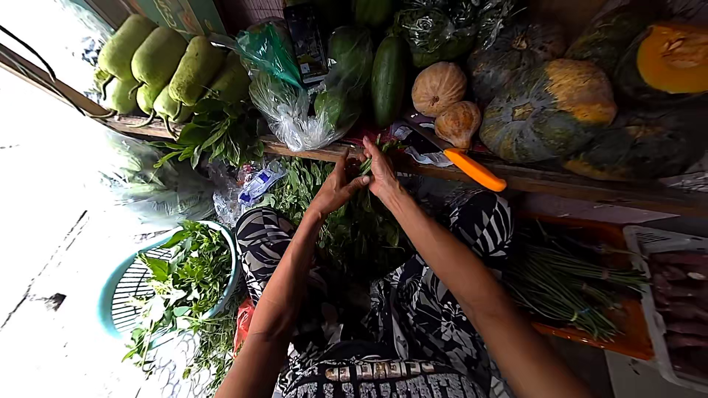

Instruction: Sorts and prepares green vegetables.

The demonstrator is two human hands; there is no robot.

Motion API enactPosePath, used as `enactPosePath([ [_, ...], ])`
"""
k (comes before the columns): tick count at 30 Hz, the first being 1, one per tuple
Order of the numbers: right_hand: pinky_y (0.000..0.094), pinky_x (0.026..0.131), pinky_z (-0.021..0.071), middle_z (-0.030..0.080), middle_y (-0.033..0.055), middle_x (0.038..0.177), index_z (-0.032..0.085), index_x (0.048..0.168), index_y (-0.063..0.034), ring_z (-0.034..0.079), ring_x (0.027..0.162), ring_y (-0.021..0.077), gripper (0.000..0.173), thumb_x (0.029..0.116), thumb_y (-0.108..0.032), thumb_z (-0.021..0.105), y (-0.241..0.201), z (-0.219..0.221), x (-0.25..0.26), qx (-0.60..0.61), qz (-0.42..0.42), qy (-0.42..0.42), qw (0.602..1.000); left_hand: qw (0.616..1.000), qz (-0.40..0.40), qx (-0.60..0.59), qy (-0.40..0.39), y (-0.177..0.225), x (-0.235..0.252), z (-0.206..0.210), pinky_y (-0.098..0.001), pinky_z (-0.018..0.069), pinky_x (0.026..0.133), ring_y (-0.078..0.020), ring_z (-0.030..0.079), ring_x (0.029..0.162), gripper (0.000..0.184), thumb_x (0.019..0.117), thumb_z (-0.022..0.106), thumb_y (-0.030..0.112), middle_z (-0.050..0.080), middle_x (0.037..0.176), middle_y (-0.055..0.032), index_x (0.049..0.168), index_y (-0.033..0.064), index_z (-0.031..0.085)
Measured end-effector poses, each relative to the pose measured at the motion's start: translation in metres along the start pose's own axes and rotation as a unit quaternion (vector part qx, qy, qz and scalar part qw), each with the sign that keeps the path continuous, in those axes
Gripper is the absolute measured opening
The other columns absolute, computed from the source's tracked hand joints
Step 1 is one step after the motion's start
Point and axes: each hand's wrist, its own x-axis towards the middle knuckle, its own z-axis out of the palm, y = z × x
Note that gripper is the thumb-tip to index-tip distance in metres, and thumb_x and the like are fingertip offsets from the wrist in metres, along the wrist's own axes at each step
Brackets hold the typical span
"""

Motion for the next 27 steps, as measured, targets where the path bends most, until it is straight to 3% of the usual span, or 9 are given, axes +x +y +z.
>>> enactPosePath([
  [1,0.0263,0.07,0.0485,0.05,-0.0018,0.079,0.054,0.092,-0.0135,0.052,0.071,0.009,0.022,0.107,-0.031,0.054,-0.004,0.007,0.0,-0.02,0.014,0.017,1.0,0.998,0.004,0.047,-0.03,0.006,0.008,-0.007,-0.0415,0.0461,0.111,-0.0288,0.058,0.129,0.078,0.1002,0.065,0.02,0.048,0.15,-0.0258,0.158,-0.0056,0.02],
  [4,0.0437,0.104,0.0411,0.054,0.0144,0.132,0.055,0.131,-0.0015,0.05,0.122,0.0207,0.045,0.1077,-0.04,0.051,-0.01,0.023,-0.005,-0.072,0.048,0.013,0.996,0.973,-0.011,0.2,-0.112,0.021,0.025,-0.031,-0.0508,0.0389,0.116,-0.0381,0.055,0.134,0.065,0.1027,0.062,0.018,0.051,0.147,-0.029,0.155,-0.0072,0.032],
  [7,0.0491,0.116,0.0325,0.048,0.0214,0.15,0.051,0.143,0.002,0.042,0.141,0.0276,0.06,0.1086,-0.047,0.045,-0.012,0.037,-0.012,-0.159,0.038,0.002,0.987,0.957,-0.02,0.263,-0.12,0.018,0.038,-0.043,-0.0588,0.0448,0.107,-0.0419,0.061,0.122,0.055,0.1003,0.065,0.018,0.061,0.13,-0.0299,0.145,-0.0075,0.043],
  [11,0.0516,0.115,0.0354,0.051,0.025,0.146,0.051,0.141,0.0019,0.046,0.139,0.0313,0.062,0.1075,-0.05,0.045,-0.005,0.039,-0.017,-0.211,-0.006,-0.004,0.978,0.967,0.012,0.252,-0.036,0.0,0.04,-0.038,-0.0593,0.0463,0.103,-0.0415,0.062,0.119,0.06,0.0956,0.063,0.024,0.063,0.124,-0.0297,0.142,-0.0083,0.043],
  [14,0.0419,0.1,0.0476,0.065,0.0123,0.121,0.066,0.122,-0.0065,0.059,0.114,0.0185,0.048,0.1064,-0.049,0.049,0.002,0.026,-0.028,-0.202,-0.101,0.002,0.974,0.981,0.033,0.19,0.004,-0.006,0.022,-0.022,-0.0601,0.0482,0.101,-0.041,0.062,0.121,0.061,0.0969,0.06,0.025,0.062,0.13,-0.0273,0.149,0.0002,0.04],
  [16,0.0427,0.098,0.0489,0.066,0.0065,0.128,0.066,0.129,-0.0151,0.06,0.115,0.0163,0.055,0.1039,-0.06,0.046,0.004,0.016,-0.034,-0.212,-0.127,-0.01,0.969,0.992,0.035,0.119,-0.019,0.002,0.021,-0.018,-0.057,0.049,0.101,-0.0359,0.064,0.116,0.049,0.0983,0.061,0.019,0.066,0.126,-0.0246,0.142,-0.0003,0.053],
  [19,0.0416,0.1,0.0475,0.067,0.0072,0.126,0.069,0.127,-0.0111,0.06,0.115,0.0158,0.045,0.1082,-0.045,0.046,0.007,0.004,-0.021,-0.216,-0.15,-0.012,0.965,0.997,0.016,0.03,-0.073,0.005,0.027,-0.012,-0.0461,0.0515,0.094,-0.0231,0.065,0.103,0.036,0.0973,0.062,0.011,0.067,0.112,-0.0178,0.13,-0.0028,0.058],
  [23,0.0374,0.098,0.0474,0.069,0.007,0.12,0.069,0.123,-0.0073,0.06,0.111,0.0133,0.042,0.1094,-0.04,0.045,0.003,-0.008,-0.008,-0.195,-0.143,-0.007,0.97,0.994,0.035,-0.015,-0.106,0.002,0.029,-0.002,-0.0431,0.0454,0.109,-0.023,0.059,0.126,0.05,0.1038,0.056,0.019,0.06,0.136,-0.0204,0.148,-0.0005,0.042],
  [27,0.0325,0.088,0.0493,0.068,0.0067,0.109,0.067,0.118,-0.005,0.062,0.099,0.0126,0.041,0.1108,-0.037,0.042,0.002,-0.016,-0.003,-0.149,-0.113,-0.005,0.982,0.991,0.057,-0.009,-0.125,-0.004,0.031,0.007,-0.0407,0.0389,0.116,-0.0234,0.052,0.135,0.055,0.1077,0.046,0.026,0.053,0.145,-0.0232,0.154,-0.0018,0.035],
])
